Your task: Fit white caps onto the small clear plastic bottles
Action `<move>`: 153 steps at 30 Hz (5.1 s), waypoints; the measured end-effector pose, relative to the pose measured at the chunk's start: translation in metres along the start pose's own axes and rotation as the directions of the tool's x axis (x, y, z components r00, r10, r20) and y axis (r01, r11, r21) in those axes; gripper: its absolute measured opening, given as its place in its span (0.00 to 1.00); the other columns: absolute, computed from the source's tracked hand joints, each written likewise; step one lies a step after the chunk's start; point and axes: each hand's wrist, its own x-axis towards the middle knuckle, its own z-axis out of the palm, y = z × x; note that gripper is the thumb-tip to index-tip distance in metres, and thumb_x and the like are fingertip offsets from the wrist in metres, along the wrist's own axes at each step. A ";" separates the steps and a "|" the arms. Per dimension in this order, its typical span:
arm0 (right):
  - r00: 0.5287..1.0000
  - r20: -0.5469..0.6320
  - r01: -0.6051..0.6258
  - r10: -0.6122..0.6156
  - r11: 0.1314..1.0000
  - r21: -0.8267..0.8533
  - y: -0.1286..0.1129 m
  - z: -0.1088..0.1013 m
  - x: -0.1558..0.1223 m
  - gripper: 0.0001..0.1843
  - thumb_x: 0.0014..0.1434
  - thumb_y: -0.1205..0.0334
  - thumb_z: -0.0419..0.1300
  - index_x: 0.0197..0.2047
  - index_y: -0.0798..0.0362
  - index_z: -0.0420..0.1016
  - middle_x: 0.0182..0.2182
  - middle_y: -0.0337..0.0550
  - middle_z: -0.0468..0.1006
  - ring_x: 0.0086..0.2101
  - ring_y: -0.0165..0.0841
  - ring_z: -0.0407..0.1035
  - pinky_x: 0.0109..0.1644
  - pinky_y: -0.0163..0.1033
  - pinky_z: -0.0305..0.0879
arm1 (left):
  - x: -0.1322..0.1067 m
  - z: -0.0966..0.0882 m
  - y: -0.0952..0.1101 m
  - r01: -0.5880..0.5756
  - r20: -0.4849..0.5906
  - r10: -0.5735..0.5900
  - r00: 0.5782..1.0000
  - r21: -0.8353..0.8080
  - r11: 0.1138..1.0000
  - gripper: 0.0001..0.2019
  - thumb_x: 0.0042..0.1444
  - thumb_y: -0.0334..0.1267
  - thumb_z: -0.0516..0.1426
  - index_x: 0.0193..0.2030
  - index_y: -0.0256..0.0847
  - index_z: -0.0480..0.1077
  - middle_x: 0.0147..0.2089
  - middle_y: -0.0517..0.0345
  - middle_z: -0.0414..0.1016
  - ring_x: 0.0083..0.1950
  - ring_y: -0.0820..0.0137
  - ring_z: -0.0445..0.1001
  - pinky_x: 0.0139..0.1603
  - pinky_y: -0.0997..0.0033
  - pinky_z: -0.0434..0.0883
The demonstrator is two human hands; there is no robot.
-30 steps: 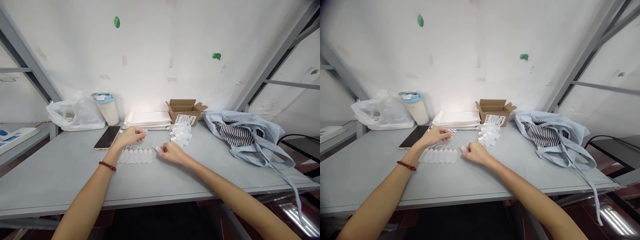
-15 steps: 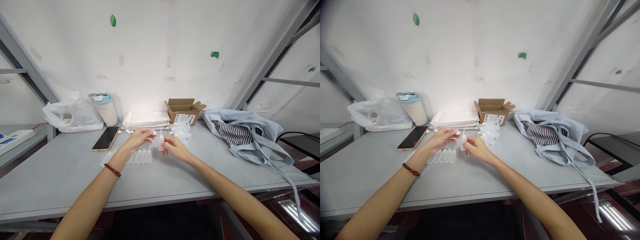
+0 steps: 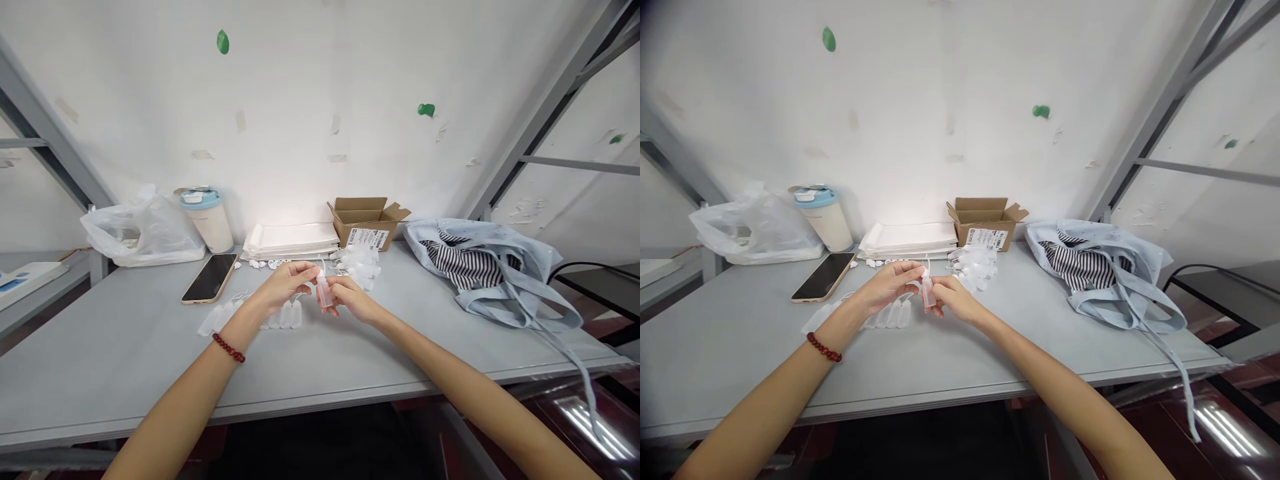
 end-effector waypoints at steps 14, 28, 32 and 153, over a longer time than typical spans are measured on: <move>0.998 -0.062 -0.015 0.018 0.999 0.046 0.006 -0.002 0.004 0.11 0.54 0.59 0.45 0.23 0.52 0.54 0.16 0.31 0.49 0.18 0.24 0.43 0.21 0.32 0.45 | -0.001 -0.002 0.004 0.002 -0.059 0.009 0.998 0.174 0.985 0.16 0.50 0.50 0.59 0.32 0.37 0.73 0.30 0.57 0.69 0.31 0.74 0.66 0.34 0.73 0.66; 0.969 -0.248 -0.022 -0.017 0.988 -0.153 0.006 0.000 0.004 0.20 0.55 0.44 0.55 0.27 0.52 0.57 0.17 0.29 0.57 0.18 0.23 0.52 0.21 0.31 0.51 | 0.000 -0.003 0.004 0.063 -0.128 -0.041 0.991 0.180 0.982 0.15 0.47 0.49 0.60 0.27 0.36 0.72 0.27 0.58 0.71 0.28 0.73 0.69 0.35 0.70 0.67; 0.967 -0.248 -0.063 0.055 0.998 -0.025 0.004 -0.001 0.004 0.22 0.53 0.42 0.57 0.27 0.53 0.59 0.17 0.28 0.54 0.17 0.22 0.48 0.20 0.31 0.50 | -0.002 -0.002 0.006 0.065 -0.099 -0.048 0.994 0.176 0.982 0.13 0.47 0.47 0.61 0.29 0.36 0.73 0.29 0.56 0.73 0.30 0.72 0.70 0.36 0.69 0.68; 0.967 -0.246 0.050 -0.060 0.998 -0.049 0.006 -0.012 0.008 0.19 0.52 0.46 0.58 0.34 0.55 0.70 0.19 0.33 0.62 0.19 0.24 0.56 0.23 0.33 0.54 | -0.007 0.000 0.008 -0.106 0.038 0.110 0.993 0.683 0.723 0.20 0.56 0.50 0.50 0.26 0.37 0.71 0.25 0.59 0.72 0.27 0.71 0.66 0.28 0.75 0.60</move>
